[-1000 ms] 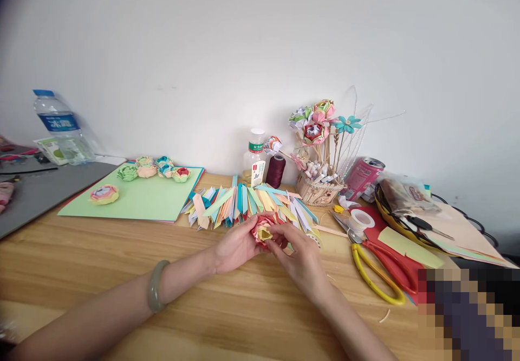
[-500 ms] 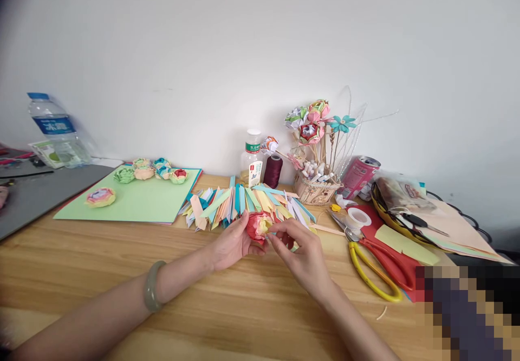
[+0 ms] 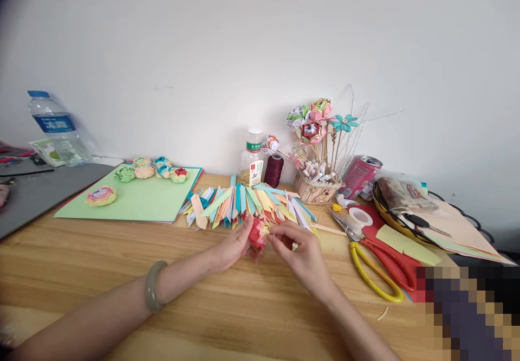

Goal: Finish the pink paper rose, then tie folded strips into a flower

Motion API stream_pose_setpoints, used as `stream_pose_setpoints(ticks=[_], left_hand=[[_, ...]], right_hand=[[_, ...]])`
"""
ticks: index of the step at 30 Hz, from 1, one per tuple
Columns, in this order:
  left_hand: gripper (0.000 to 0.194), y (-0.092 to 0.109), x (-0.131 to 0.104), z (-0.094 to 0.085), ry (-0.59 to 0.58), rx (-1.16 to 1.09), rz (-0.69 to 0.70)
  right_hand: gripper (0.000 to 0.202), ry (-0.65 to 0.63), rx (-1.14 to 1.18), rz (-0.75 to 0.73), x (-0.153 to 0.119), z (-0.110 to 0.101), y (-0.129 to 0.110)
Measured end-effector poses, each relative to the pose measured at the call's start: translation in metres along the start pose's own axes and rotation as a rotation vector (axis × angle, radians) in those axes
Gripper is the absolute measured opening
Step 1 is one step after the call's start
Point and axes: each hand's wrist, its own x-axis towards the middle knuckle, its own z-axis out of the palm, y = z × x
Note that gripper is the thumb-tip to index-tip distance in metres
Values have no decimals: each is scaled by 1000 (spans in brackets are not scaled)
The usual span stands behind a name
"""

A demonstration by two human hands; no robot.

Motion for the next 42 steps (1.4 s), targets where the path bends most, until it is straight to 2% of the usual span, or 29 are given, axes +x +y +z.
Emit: stream_pose_setpoints(ticks=[3, 6, 9, 13, 16, 18, 23, 26, 30, 34, 37, 39, 42], left_hand=[[53, 1, -1, 2, -23, 33, 10], [51, 1, -1, 3, -4, 65, -1], [52, -2, 0, 3, 7, 123, -10], [51, -6, 1, 2, 9, 167, 19], [46, -6, 0, 2, 19, 128, 31], [43, -5, 0, 3, 28, 95, 31], [39, -4, 0, 3, 44, 89, 11], [38, -3, -1, 3, 34, 85, 19], [34, -3, -3, 3, 10, 77, 78], [32, -5, -1, 2, 26, 113, 109], [32, -8, 1, 2, 70, 139, 100], [32, -8, 1, 2, 84, 132, 99], [31, -8, 0, 2, 88, 124, 101]], right_hand=[[22, -108, 120, 109, 3, -1, 0], [25, -190, 166, 155, 5, 0, 0], [24, -111, 34, 114, 3, 1, 1], [19, 65, -188, -89, -4, 5, 3], [17, 124, -222, -177, -5, 6, 4], [17, 111, -171, -124, -4, 5, 3], [23, -107, 171, 253, 5, -2, -1], [22, -165, 233, 338, 8, -4, -2], [22, -147, 73, 231, 5, 0, -1], [21, 5, -235, -23, -3, 4, 1], [19, 88, -321, -160, -8, 5, 2], [18, 104, -323, -177, -8, 5, 2], [16, 68, -253, -89, -4, 4, 1]])
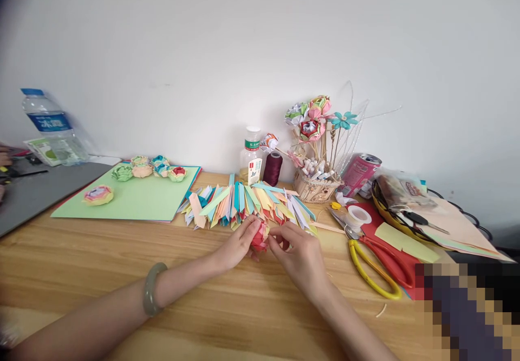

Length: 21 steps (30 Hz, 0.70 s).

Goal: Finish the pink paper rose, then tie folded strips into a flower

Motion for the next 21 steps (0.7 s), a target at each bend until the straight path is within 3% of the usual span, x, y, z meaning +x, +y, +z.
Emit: stream_pose_setpoints(ticks=[5, 8, 16, 21], left_hand=[[34, 4, -3, -1, 6, 89, 27], [35, 8, -5, -1, 10, 156, 54], [36, 10, -5, 0, -19, 152, 29], [37, 5, -1, -2, -18, 112, -4]], right_hand=[[19, -176, 207, 245, 8, -1, 3], [25, -272, 259, 268, 10, -2, 4], [23, -266, 341, 310, 11, -5, 0], [29, -302, 562, 417, 9, -6, 2]])
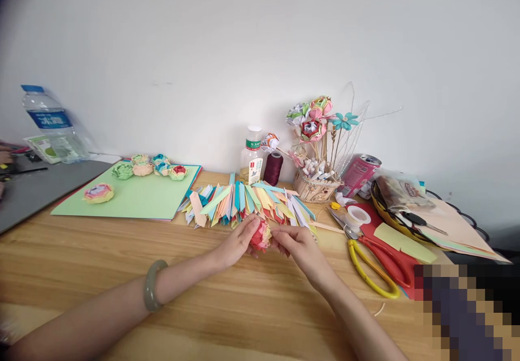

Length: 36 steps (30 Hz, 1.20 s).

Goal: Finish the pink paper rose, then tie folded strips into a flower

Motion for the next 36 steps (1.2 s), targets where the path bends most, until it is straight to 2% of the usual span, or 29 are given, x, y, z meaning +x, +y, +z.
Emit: stream_pose_setpoints(ticks=[4, 9, 16, 25, 30, 36], left_hand=[[40, -1, 1, 0, -8, -33, -9], [44, 1, -1, 0, -50, -43, -15], [45, 1, 0, 0, -55, -54, -40], [42, 0, -2, 1, -85, 95, 61], [41, 1, -3, 1, -75, 138, 71], [41, -3, 1, -1, -52, 58, 29]], right_hand=[[30, -20, 128, 60, 1, -3, 4], [30, -73, 156, 119, 3, -7, 7], [28, -79, 141, 131, 3, -7, 5], [27, -23, 130, 159, 3, 0, 3], [22, 25, 179, 160, 4, 2, 6], [28, -48, 195, 148, 2, -4, 4]])
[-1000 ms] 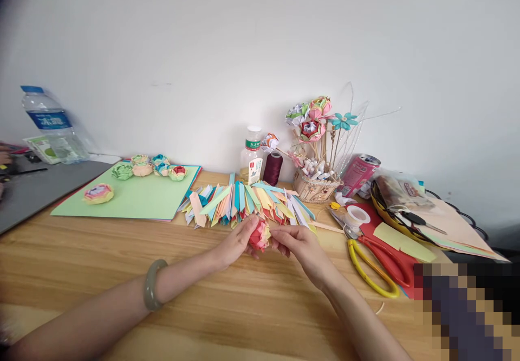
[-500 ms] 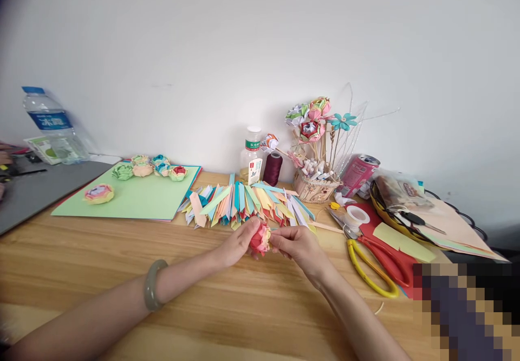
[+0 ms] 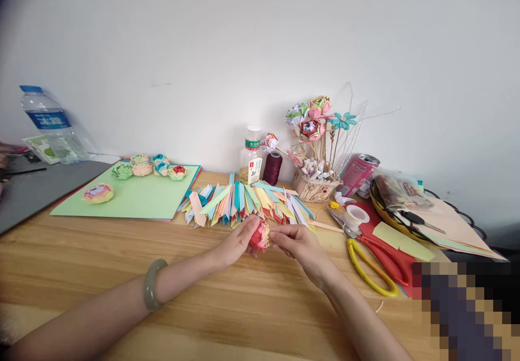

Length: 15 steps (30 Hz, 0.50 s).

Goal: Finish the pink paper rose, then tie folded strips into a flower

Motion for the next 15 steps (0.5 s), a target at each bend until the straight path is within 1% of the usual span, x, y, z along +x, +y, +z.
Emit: stream_pose_setpoints(ticks=[4, 9, 12, 15], left_hand=[[44, 2, 0, -1, 1, -38, -19], [47, 4, -1, -1, -30, -87, -43], [48, 4, 0, -1, -35, -111, -37], [49, 3, 0, -1, -45, -131, -37]], right_hand=[[30, -74, 5, 22, -1, -6, 0], [27, -174, 65, 15, 1, -12, -2], [28, -182, 70, 36, 1, -12, -3], [32, -152, 56, 66, 1, -11, -2]])
